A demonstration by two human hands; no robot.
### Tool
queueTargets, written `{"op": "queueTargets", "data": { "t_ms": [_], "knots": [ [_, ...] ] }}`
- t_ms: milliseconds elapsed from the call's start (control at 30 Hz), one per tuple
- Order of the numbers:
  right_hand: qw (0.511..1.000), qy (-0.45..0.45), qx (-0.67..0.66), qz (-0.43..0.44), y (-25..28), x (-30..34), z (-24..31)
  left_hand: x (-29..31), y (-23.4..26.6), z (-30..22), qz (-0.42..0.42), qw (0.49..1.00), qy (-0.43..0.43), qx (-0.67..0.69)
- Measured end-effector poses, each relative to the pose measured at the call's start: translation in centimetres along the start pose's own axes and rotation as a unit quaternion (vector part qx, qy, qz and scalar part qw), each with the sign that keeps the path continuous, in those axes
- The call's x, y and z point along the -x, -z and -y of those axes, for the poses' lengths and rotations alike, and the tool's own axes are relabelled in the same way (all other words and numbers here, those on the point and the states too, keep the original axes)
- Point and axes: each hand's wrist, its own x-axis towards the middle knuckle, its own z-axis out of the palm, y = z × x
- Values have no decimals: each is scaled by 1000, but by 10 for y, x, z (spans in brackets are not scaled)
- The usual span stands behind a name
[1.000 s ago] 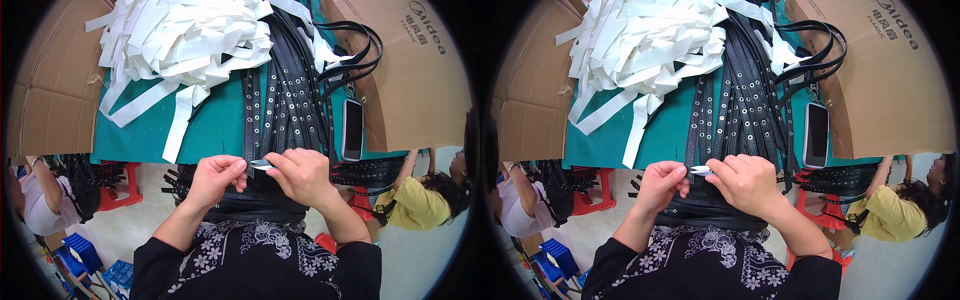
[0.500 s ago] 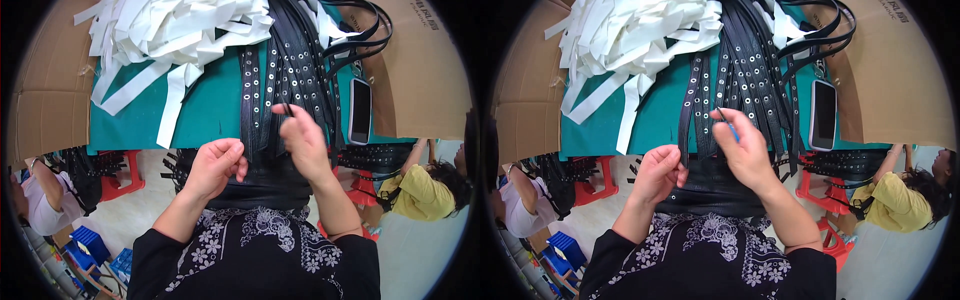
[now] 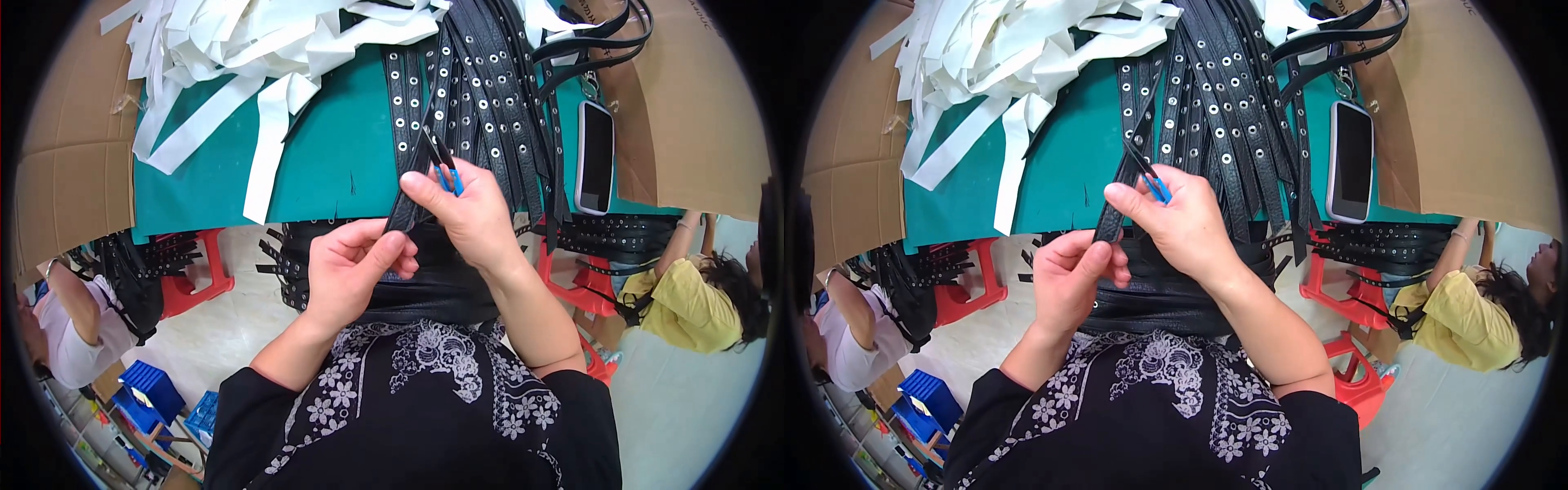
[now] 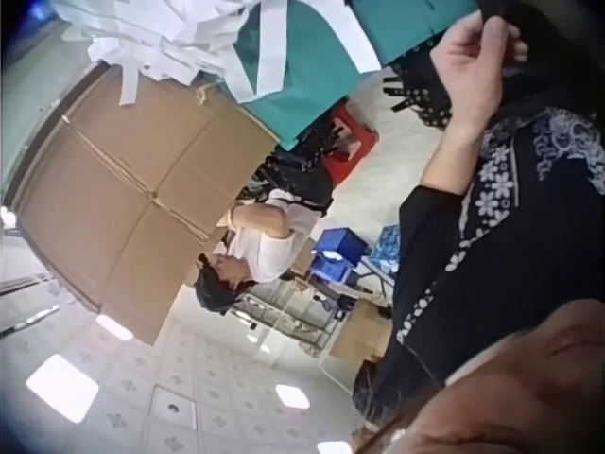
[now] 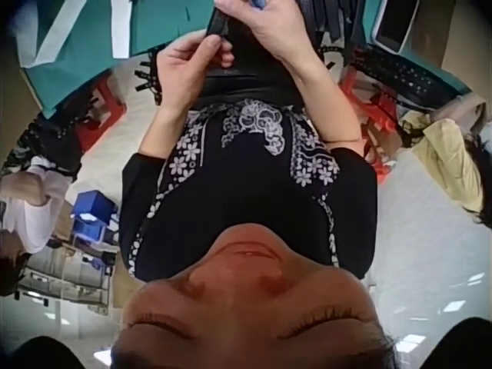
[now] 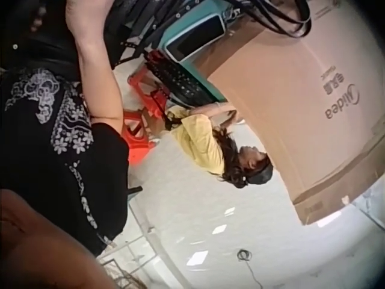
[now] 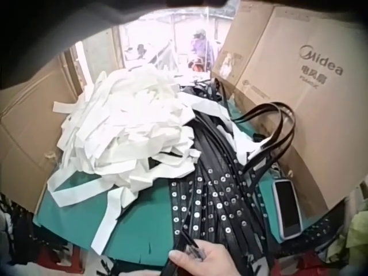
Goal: Trimming and applying labels to black belts in a factory setting.
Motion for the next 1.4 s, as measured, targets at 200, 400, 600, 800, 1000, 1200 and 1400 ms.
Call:
{"op": "queueTargets", "data": {
  "t_ms": [200, 400, 600, 800, 1000, 1200, 1400],
  "knots": [
    [846, 306, 428, -82, 36, 39, 10, -3, -4, -9, 19, 1000, 1, -21],
    [808, 323, 486, -73, 29, 53, 23, -8, -14, -11, 78, 997, -4, -18],
    [802, 332, 484, -109, 27, 49, 31, -12, -22, -15, 88, 996, -12, -14],
    [766, 356, 526, -99, 26, 44, 37, -14, -24, -15, 93, 996, -5, -3],
    [743, 361, 557, -84, 26, 42, 39, -15, -23, -16, 81, 996, -11, -20],
    [725, 372, 573, -84, 24, 41, 39, -13, -24, -18, 71, 993, -48, -84],
    [736, 372, 561, -75, 23, 39, 41, -13, -21, -17, 76, 991, -54, -99]
  ]
}}
